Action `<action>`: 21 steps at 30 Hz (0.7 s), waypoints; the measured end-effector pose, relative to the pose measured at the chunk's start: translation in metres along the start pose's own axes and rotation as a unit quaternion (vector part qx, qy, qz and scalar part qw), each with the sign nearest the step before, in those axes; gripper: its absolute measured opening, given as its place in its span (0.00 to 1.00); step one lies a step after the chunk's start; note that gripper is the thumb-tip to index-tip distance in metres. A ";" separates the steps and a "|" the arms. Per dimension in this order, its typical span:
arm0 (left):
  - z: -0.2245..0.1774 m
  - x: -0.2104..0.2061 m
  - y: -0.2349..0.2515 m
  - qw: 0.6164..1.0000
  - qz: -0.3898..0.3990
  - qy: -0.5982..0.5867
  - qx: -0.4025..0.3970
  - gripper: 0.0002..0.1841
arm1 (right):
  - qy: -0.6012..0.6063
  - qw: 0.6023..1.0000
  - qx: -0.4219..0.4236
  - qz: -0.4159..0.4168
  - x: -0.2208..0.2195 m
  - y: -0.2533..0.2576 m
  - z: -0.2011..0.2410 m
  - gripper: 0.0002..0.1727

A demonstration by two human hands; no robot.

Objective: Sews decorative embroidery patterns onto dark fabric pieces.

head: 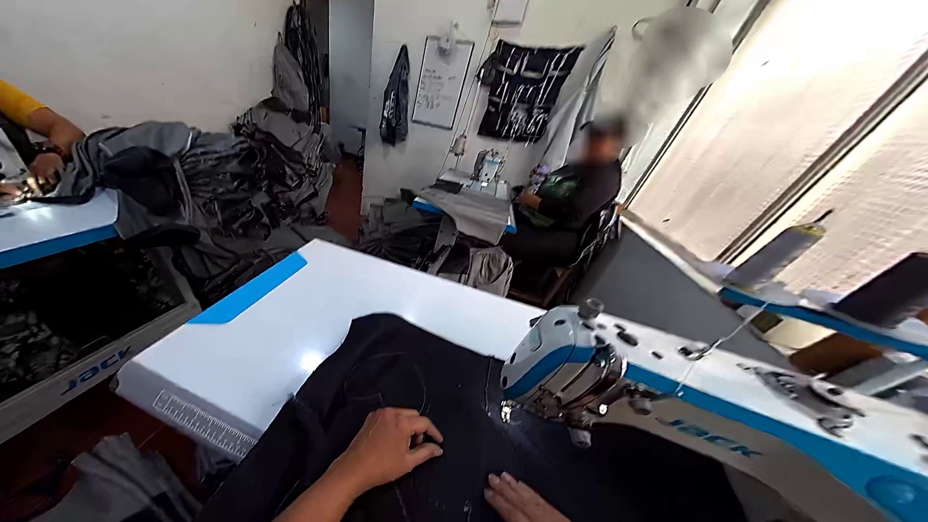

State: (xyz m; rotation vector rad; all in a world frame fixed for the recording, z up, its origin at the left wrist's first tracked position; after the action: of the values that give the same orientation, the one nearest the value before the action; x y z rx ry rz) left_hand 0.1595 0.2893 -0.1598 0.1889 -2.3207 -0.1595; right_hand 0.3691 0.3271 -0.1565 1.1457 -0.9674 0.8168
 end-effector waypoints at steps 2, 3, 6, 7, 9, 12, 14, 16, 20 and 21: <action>0.000 -0.003 -0.005 0.999 0.025 -0.006 0.024 0.18 | 0.009 0.999 0.003 -0.051 0.001 -0.009 -0.003 0.17; 0.002 -0.005 -0.005 0.999 0.026 -0.009 0.028 0.18 | 0.015 0.997 0.010 -0.070 0.001 -0.013 -0.005 0.17; 0.004 -0.004 -0.005 1.000 0.002 -0.014 0.017 0.15 | 0.014 0.993 0.047 -0.104 0.000 -0.015 -0.007 0.15; 0.005 -0.004 -0.006 1.000 -0.006 -0.015 0.013 0.14 | 0.013 0.993 0.054 -0.108 -0.001 -0.016 -0.006 0.14; 0.006 -0.003 -0.007 1.000 -0.017 -0.014 0.009 0.14 | 0.011 0.992 0.060 -0.113 -0.002 -0.017 -0.007 0.12; 0.009 -0.002 -0.009 0.999 -0.035 -0.015 0.001 0.12 | 0.013 0.990 0.065 -0.124 -0.003 -0.017 -0.008 0.13; 0.008 -0.002 -0.009 0.999 -0.047 -0.012 -0.014 0.10 | 0.011 0.988 0.069 -0.137 -0.003 -0.019 -0.009 0.13; 0.004 -0.003 -0.008 0.998 -0.058 -0.009 -0.036 0.09 | 0.012 0.988 0.063 -0.142 -0.002 -0.024 -0.011 0.13; -0.003 0.000 -0.011 0.997 -0.058 -0.001 -0.059 0.08 | 0.025 0.990 0.063 -0.122 -0.001 -0.020 -0.008 0.14; -0.003 0.001 -0.012 0.997 -0.055 -0.004 -0.059 0.07 | 0.025 0.990 0.068 -0.121 -0.001 -0.019 -0.006 0.14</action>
State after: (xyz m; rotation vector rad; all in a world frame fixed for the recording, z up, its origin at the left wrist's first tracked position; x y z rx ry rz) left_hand 0.1621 0.2771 -0.1595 0.2570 -2.3017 -0.3512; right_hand 0.3868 0.3288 -0.1651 1.3260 -0.7225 0.7182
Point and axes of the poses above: each hand's wrist, its own y-axis towards the middle knuckle, its own x-axis out of the back of the hand, z = x × y, the point moved 8 cm from there along y, towards the middle knuckle, and after that the axes turned 4 degrees about -y, right-handed, at the moved point
